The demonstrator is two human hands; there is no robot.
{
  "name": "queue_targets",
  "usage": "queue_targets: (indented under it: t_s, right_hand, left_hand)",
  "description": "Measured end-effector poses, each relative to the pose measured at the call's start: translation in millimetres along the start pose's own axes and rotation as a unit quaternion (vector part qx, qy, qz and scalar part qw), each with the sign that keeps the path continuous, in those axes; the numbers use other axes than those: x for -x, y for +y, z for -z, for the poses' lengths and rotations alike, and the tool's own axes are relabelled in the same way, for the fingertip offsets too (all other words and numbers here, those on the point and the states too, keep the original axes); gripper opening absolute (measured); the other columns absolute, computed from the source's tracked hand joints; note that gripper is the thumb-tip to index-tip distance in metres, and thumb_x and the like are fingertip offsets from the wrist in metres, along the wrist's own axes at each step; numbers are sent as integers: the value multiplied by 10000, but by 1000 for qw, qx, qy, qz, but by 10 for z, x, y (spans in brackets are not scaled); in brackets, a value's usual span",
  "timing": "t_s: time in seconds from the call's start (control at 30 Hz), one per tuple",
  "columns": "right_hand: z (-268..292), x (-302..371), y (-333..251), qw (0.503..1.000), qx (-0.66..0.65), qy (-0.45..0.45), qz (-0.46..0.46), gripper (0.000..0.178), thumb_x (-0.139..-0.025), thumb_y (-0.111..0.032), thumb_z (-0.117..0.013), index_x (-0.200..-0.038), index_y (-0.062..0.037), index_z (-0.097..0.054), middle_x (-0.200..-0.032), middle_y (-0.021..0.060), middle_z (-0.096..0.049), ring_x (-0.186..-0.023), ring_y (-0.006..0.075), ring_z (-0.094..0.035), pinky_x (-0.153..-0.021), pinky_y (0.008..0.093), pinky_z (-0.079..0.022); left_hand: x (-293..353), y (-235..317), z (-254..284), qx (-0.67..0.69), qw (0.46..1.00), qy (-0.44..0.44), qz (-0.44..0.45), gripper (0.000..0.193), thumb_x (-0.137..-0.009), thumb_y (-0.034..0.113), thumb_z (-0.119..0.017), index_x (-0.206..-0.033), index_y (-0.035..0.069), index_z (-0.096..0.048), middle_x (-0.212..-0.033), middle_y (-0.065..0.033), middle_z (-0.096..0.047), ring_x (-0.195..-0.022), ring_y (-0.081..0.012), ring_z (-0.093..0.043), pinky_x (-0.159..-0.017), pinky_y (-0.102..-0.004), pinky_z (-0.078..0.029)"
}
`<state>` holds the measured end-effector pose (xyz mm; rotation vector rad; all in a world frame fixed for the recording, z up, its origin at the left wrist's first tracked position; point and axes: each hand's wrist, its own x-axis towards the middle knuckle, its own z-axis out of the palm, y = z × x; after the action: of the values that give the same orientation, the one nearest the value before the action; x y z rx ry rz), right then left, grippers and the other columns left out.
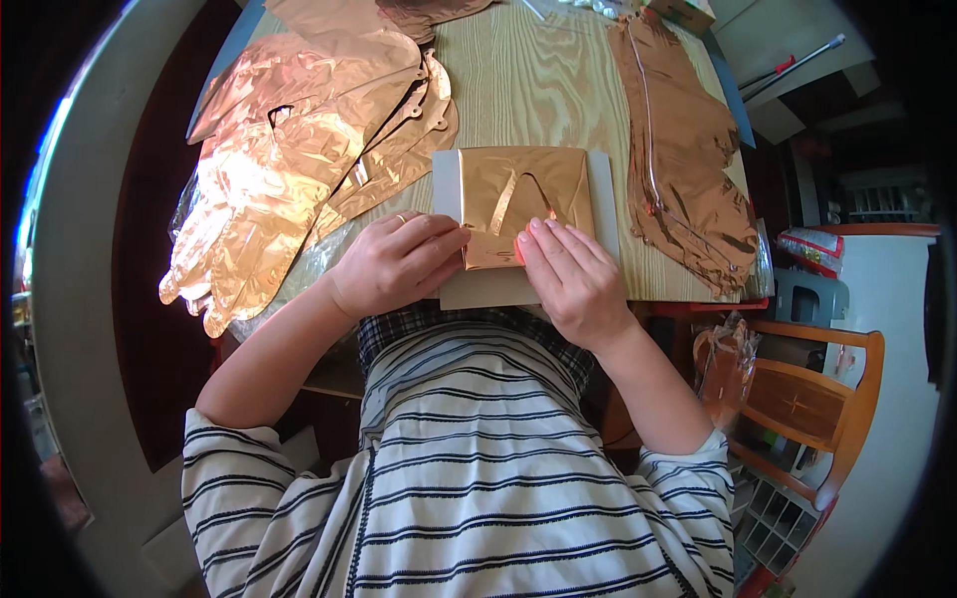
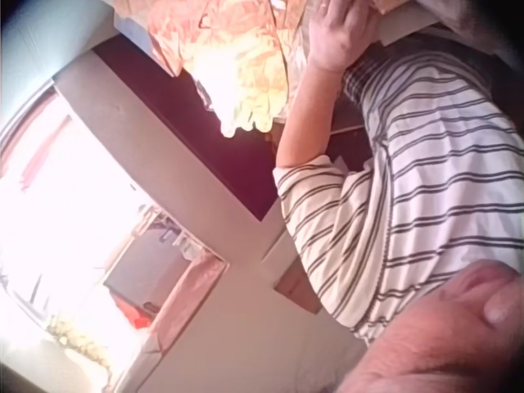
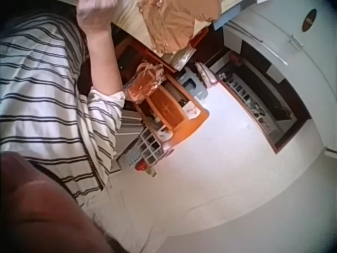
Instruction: Folding foil balloons and inserting them into retail backing cards for packaging.
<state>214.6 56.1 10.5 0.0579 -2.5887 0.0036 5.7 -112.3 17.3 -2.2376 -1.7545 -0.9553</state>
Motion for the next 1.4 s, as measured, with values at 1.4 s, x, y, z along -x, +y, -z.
queue_targets:
  t_s: [1.4]
  right_hand:
    - [2, -3, -450, 968, -63, -201, -135, 809, -869, -494, -692, -1549, -156, -413, -1588, 217, -318, -1468, 452, -269, -1168, 685, -183]
  left_hand:
    - [-112, -138, -11, -32, 993, -76, -85, 374, -729, 122, -688, -1061, -53, -695, -1043, -154, -660, -1058, -316, -688, -965, -443, -557]
